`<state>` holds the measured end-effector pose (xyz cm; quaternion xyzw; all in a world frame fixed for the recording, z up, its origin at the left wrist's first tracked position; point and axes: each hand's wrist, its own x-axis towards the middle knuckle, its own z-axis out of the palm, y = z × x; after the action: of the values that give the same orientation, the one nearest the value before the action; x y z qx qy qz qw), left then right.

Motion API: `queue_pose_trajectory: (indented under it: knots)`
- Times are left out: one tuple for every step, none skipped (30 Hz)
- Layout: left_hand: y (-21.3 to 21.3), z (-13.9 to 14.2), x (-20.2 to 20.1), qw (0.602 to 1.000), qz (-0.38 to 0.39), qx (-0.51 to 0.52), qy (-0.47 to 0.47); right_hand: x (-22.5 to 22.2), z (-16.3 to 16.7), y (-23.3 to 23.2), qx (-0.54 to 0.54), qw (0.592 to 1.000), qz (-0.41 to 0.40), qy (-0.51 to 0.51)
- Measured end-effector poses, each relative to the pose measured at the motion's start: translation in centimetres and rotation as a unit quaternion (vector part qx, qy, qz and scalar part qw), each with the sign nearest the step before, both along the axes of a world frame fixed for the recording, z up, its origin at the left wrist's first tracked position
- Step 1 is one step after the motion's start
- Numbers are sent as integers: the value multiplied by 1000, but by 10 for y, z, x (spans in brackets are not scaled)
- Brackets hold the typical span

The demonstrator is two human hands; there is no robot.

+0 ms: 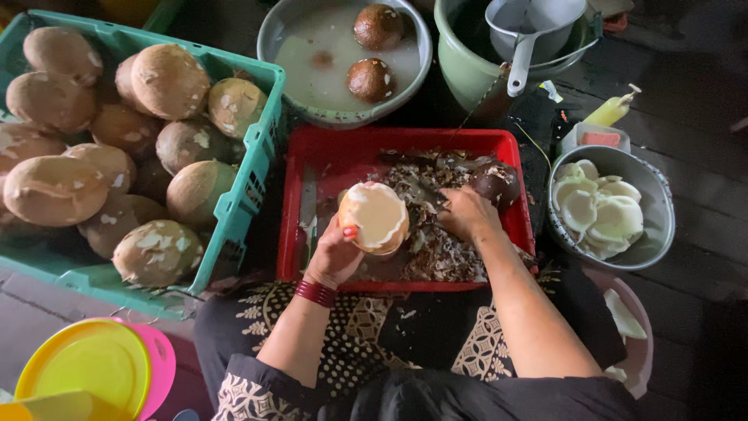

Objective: The person sits on the floor and scrapes the outer husk off coconuts with a knife over a red tray, rotating each coconut to remove the brown skin. Peeled white coconut pieces are placed into a metal bowl beside the tray, and husk debris accumulates in the tray.

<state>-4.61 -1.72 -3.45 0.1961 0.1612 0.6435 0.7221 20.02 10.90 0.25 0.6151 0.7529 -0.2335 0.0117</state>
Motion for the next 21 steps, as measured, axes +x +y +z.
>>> queue_pose_trajectory:
  knots:
    - [-2, 3, -1, 1000, 1, 0, -6, 0, 0, 1, -4, 1000, -4, 2]
    - [-3, 7, -1, 1000, 2, 1, -12, 1, 0, 1, 24, 1000, -13, 11]
    - [-4, 12, 0, 998, 41, 9, 51, 3, 0, 2, 50, 998, -22, 20]
    - [-6, 18, 1, 990, 79, 14, 113, 5, 0, 1, 74, 996, -33, 29]
    - [-8, 23, 3, 978, 115, 17, 173, 8, 1, -1, 175, 984, -16, 22]
    - [-9, 29, 5, 947, 153, 27, 280, 10, 2, -3, 278, 961, 2, 15]
    - [-9, 34, 6, 903, 190, 41, 384, 13, 2, -7, 380, 925, 18, 7]
    - [-9, 39, 8, 845, 224, 53, 482, 16, 2, -11, 357, 933, 7, 51]
    - [-11, 44, 11, 785, 243, 53, 567, 18, 3, -17, 330, 939, -3, 94]
    - [-12, 48, 14, 715, 259, 51, 647, 19, 2, -23, 302, 943, -13, 139]
    - [-14, 50, 18, 637, 273, 50, 720, 19, 1, -31, 266, 955, -17, 129]
    - [-14, 53, 22, 616, 258, 42, 743, 17, 0, -38, 234, 965, -21, 121]
    - [-15, 54, 26, 594, 246, 35, 765, 15, -2, -45, 203, 972, -22, 112]
    - [-15, 54, 31, 571, 232, 26, 787, 13, -3, -51, 231, 965, 1, 125]
    - [-15, 54, 34, 564, 235, 36, 791, 10, -4, -57, 255, 957, 23, 137]
    - [-14, 53, 37, 556, 236, 43, 796, 8, -5, -61, 276, 948, 48, 150]
    - [-15, 52, 37, 548, 239, 50, 800, 5, -5, -64, 273, 951, 55, 138]
    - [-15, 50, 37, 564, 240, 51, 788, 3, -5, -64, 273, 952, 62, 126]
    - [-16, 49, 35, 581, 241, 53, 775, 0, -4, -64, 274, 952, 70, 114]
    - [-17, 48, 33, 598, 242, 54, 762, -2, -2, -63, 255, 958, 73, 105]
    - [-19, 47, 30, 615, 250, 59, 745, -5, 0, -62, 236, 964, 76, 96]
